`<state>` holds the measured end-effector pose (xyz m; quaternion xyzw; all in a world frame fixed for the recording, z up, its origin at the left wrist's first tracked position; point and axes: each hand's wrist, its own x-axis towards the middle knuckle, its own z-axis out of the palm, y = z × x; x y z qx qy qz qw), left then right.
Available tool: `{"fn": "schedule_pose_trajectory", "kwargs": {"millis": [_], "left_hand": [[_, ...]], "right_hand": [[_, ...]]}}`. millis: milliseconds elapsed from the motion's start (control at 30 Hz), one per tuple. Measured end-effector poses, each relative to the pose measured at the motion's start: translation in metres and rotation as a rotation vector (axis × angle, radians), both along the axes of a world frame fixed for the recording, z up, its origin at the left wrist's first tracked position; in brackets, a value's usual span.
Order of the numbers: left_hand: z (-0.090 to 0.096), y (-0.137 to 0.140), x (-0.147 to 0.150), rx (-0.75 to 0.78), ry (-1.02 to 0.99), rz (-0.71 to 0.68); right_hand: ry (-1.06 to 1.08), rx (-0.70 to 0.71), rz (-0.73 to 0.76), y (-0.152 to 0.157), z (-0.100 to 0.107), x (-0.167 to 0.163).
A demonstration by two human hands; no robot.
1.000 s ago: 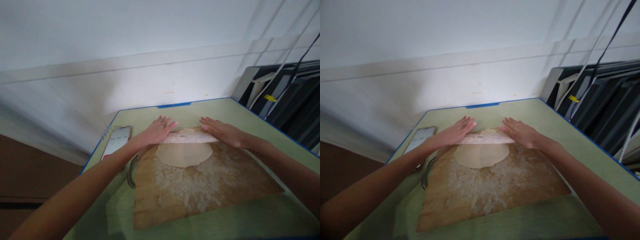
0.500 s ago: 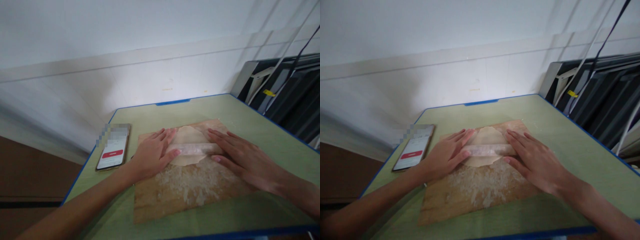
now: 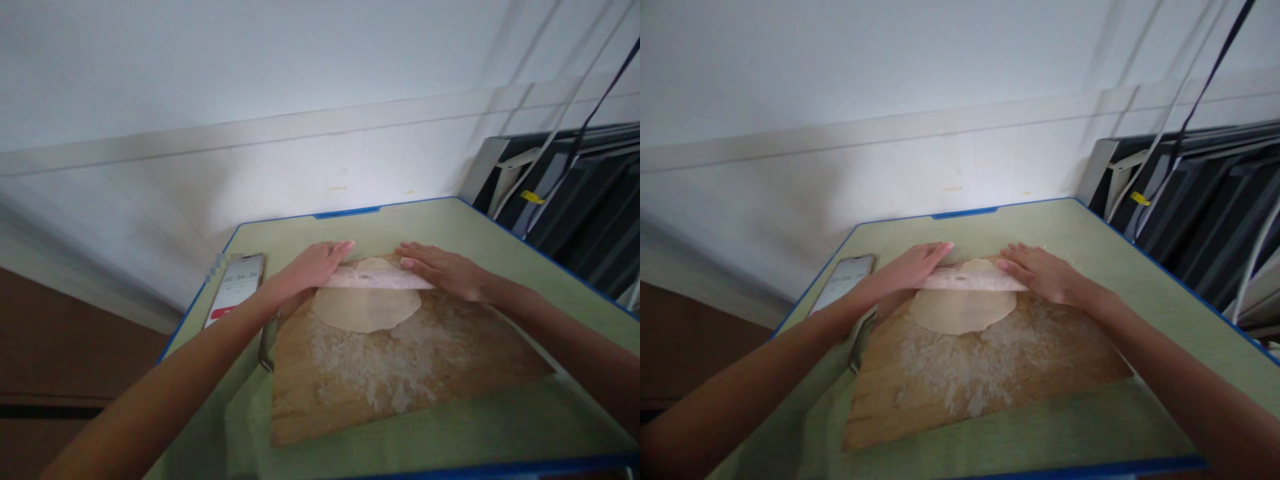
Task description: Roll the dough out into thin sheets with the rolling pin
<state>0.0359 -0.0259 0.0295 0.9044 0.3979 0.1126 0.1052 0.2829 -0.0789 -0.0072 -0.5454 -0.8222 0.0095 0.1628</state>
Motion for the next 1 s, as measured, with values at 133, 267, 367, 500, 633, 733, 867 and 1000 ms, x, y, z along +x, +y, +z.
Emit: {"fn": "schedule_pose_trajectory", "kwargs": {"millis": [133, 267, 367, 500, 633, 733, 867, 1000], "left_hand": [[-0.004, 0.023, 0.005, 0.022, 0.010, 0.046], [-0.005, 0.025, 0.007, 0.041, 0.028, 0.038], [-0.002, 0.004, 0.003, 0.052, 0.046, -0.010], [-0.003, -0.042, -0.015, 0.059, 0.082, -0.057], [-0.007, -0.071, -0.029, 0.160, 0.134, -0.077], [-0.007, -0.058, -0.024, 0.123, 0.137, -0.062], [-0.005, -0.015, -0.006, 0.090, 0.137, -0.013], [-0.009, -0.015, -0.006, 0.123, 0.143, -0.002]], "right_hand": [[0.006, -0.107, -0.052, 0.015, -0.005, 0.008], [0.004, -0.074, -0.060, 0.003, -0.005, 0.004], [-0.017, -0.005, -0.047, -0.022, -0.004, -0.006], [-0.067, 0.108, -0.013, -0.069, -0.005, -0.021], [-0.083, 0.196, -0.006, -0.096, -0.007, -0.027], [-0.071, 0.145, -0.019, -0.078, -0.005, -0.025], [-0.075, 0.098, -0.089, -0.033, 0.001, -0.020], [-0.088, 0.107, -0.086, -0.037, -0.001, -0.022]]}}
